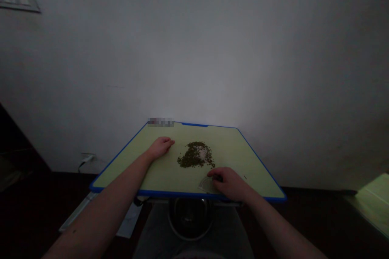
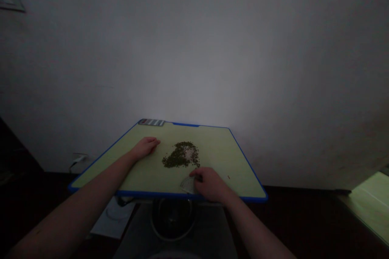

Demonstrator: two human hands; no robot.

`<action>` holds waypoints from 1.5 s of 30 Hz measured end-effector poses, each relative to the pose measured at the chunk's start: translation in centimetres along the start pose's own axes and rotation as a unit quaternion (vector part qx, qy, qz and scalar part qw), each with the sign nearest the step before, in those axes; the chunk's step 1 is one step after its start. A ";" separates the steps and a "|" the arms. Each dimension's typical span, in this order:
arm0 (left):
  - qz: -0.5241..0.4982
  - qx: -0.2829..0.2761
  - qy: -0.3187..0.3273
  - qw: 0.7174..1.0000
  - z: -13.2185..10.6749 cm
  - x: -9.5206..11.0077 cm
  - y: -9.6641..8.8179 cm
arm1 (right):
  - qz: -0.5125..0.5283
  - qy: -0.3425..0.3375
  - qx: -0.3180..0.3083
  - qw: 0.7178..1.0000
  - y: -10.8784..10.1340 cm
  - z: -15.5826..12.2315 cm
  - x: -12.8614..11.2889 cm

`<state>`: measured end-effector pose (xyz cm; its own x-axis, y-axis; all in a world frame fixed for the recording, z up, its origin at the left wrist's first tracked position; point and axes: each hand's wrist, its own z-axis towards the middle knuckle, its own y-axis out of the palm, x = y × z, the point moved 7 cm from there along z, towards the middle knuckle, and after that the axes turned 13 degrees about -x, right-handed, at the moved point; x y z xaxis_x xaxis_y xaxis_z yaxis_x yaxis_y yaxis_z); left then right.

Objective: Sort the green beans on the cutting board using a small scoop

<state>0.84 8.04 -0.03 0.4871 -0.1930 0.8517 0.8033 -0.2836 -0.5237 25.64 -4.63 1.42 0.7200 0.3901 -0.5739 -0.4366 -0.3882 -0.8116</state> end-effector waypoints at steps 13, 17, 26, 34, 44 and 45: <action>0.002 0.011 0.010 1.000 -0.3 0.3 -0.1 | 0.042 0.050 0.038 0.997 -0.8 -2.5 2.9; 0.002 0.007 0.003 1.000 -0.1 0.1 0.0 | 0.042 0.043 0.034 0.998 -0.3 -2.4 2.3; 0.006 0.008 0.007 1.000 0.0 -0.2 0.0 | 0.043 0.033 0.017 0.998 0.2 -2.0 0.9; 0.020 0.014 0.014 1.000 -0.3 0.5 -0.1 | 0.044 0.024 0.019 0.999 0.6 -1.8 0.2; 0.013 0.010 0.005 1.000 -0.1 0.1 -0.1 | 0.038 0.050 0.121 0.991 -2.8 -1.2 4.7; 0.014 0.010 0.005 1.000 0.0 0.0 -0.1 | 0.037 0.059 0.137 0.988 -3.2 -1.1 5.3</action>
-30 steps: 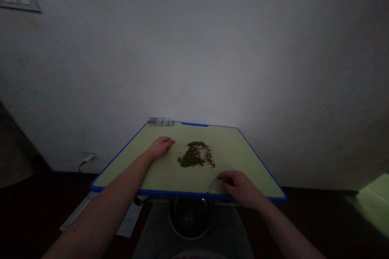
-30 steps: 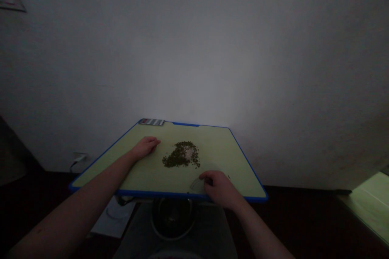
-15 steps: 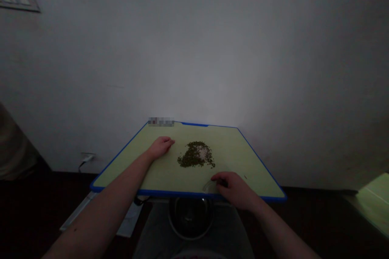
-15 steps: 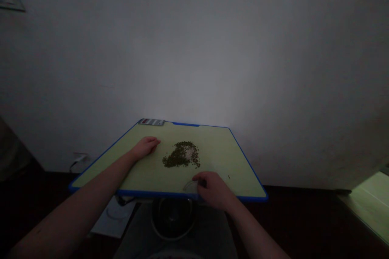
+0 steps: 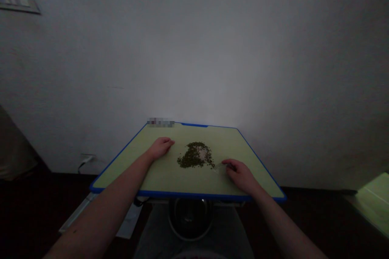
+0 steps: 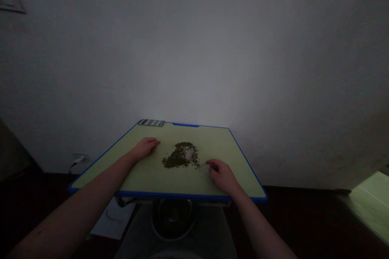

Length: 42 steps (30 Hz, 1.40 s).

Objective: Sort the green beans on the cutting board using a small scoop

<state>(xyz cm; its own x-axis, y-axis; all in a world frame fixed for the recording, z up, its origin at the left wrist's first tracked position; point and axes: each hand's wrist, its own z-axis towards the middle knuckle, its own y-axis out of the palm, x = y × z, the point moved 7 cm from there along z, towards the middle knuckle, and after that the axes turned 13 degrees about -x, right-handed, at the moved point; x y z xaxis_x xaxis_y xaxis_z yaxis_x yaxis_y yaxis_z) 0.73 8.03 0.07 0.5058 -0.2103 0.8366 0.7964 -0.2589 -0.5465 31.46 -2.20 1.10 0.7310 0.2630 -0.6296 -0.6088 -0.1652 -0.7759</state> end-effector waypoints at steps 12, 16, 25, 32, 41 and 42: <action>0.004 0.010 -0.006 1.000 0.1 -0.1 0.1 | -0.035 0.008 0.005 0.999 0.1 1.8 0.4; 0.000 0.005 0.004 1.000 0.1 0.1 0.1 | -0.052 -0.004 -0.002 0.999 0.4 2.3 -0.3; -0.008 0.002 0.002 1.000 0.0 0.2 -0.1 | -0.061 -0.015 -0.024 0.998 1.5 1.8 -1.7; -0.009 0.010 0.000 1.000 0.1 0.2 -0.1 | -0.054 -0.023 -0.034 0.998 1.8 0.8 -2.3; -0.036 0.009 0.001 0.999 -0.3 0.5 -0.2 | -0.037 -0.043 -0.044 0.997 2.8 0.4 -3.5; -0.036 0.009 -0.003 0.999 -0.2 0.3 -0.1 | -0.039 -0.043 -0.045 0.997 2.9 0.4 -3.6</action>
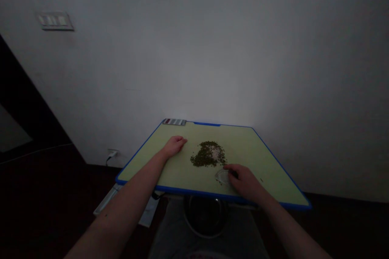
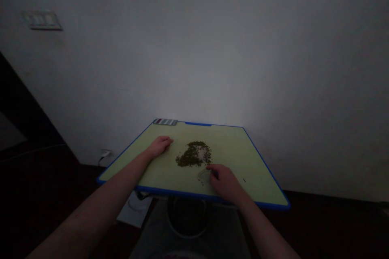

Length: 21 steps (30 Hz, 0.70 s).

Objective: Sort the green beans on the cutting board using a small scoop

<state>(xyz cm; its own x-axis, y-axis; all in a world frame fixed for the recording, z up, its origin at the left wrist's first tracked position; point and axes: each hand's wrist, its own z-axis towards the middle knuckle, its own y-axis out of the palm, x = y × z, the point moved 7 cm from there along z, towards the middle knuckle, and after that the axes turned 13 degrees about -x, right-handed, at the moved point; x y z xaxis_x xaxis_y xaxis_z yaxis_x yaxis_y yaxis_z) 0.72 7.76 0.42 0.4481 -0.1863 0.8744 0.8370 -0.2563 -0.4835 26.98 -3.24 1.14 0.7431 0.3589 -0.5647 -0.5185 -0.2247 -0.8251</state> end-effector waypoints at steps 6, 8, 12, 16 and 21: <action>0.023 0.006 0.001 1.000 0.1 -0.3 0.2 | 0.002 -0.016 -0.006 1.000 0.4 -0.2 -0.4; 0.031 0.012 0.006 0.999 0.1 -0.3 0.3 | 0.011 -0.022 -0.006 1.000 0.3 -0.3 -0.3; 0.023 0.007 -0.001 1.000 0.2 -0.5 0.5 | 0.009 -0.020 0.009 1.000 -0.5 -0.7 0.6; 0.016 0.009 0.006 1.000 0.3 -0.6 0.6 | 0.000 -0.016 0.003 1.000 -0.5 -0.9 1.4; 0.018 0.005 -0.003 1.000 0.6 -1.2 0.5 | 0.003 -0.023 -0.006 1.000 0.0 -1.1 1.2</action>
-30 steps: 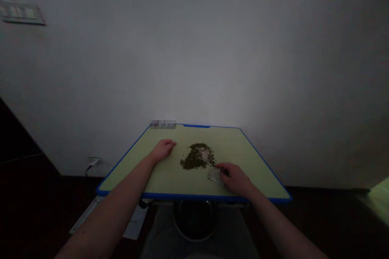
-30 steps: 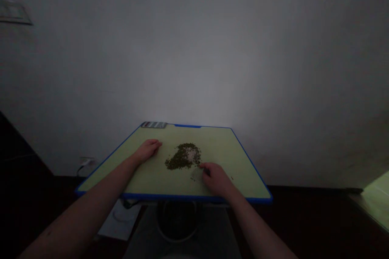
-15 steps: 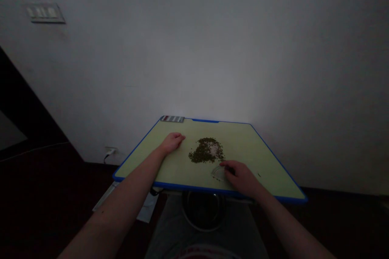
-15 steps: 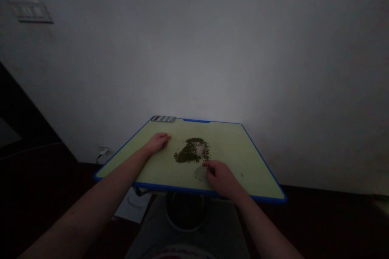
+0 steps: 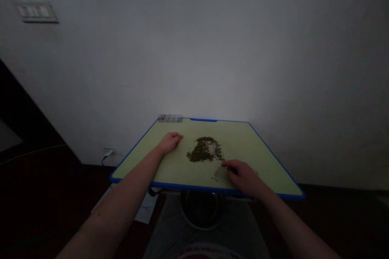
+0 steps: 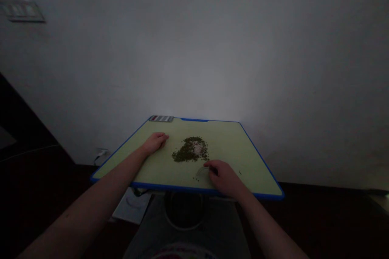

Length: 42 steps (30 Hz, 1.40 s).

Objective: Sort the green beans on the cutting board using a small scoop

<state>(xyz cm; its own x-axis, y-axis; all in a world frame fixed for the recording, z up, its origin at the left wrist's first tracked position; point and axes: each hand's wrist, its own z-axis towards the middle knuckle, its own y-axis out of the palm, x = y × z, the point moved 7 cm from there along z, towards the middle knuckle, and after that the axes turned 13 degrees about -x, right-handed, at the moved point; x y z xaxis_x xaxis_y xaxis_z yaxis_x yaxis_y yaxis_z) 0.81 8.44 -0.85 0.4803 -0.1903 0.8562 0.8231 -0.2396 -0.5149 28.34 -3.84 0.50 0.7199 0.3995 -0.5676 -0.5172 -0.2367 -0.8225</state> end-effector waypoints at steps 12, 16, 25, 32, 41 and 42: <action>-0.005 0.002 0.010 1.000 -0.2 0.4 0.0 | 0.024 -0.015 -0.013 1.000 0.9 -1.2 -1.4; -0.010 -0.003 0.018 1.000 0.0 0.2 0.0 | 0.025 -0.021 -0.010 0.999 1.0 -1.3 -1.9; 0.012 0.000 0.010 1.000 -0.2 0.7 -0.2 | 0.038 -0.032 -0.015 0.999 1.5 -1.5 -2.5; -0.006 -0.007 0.006 1.000 -0.1 0.5 0.0 | 0.028 -0.035 0.004 0.999 0.0 -0.5 -2.3; 0.007 0.000 0.009 1.000 -0.1 0.4 -0.1 | 0.015 -0.033 -0.016 0.999 0.9 1.0 -1.9; 0.007 -0.001 0.008 1.000 -0.1 0.4 -0.1 | 0.019 -0.036 -0.018 0.999 1.1 0.8 -2.1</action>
<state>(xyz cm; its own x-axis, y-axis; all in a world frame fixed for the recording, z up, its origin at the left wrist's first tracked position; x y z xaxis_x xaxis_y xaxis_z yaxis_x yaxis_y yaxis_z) 0.89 8.30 -0.43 0.4869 -0.2098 0.8479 0.8154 -0.2389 -0.5273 25.85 -4.21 0.80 0.6643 0.4516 -0.5956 -0.5253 -0.2849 -0.8018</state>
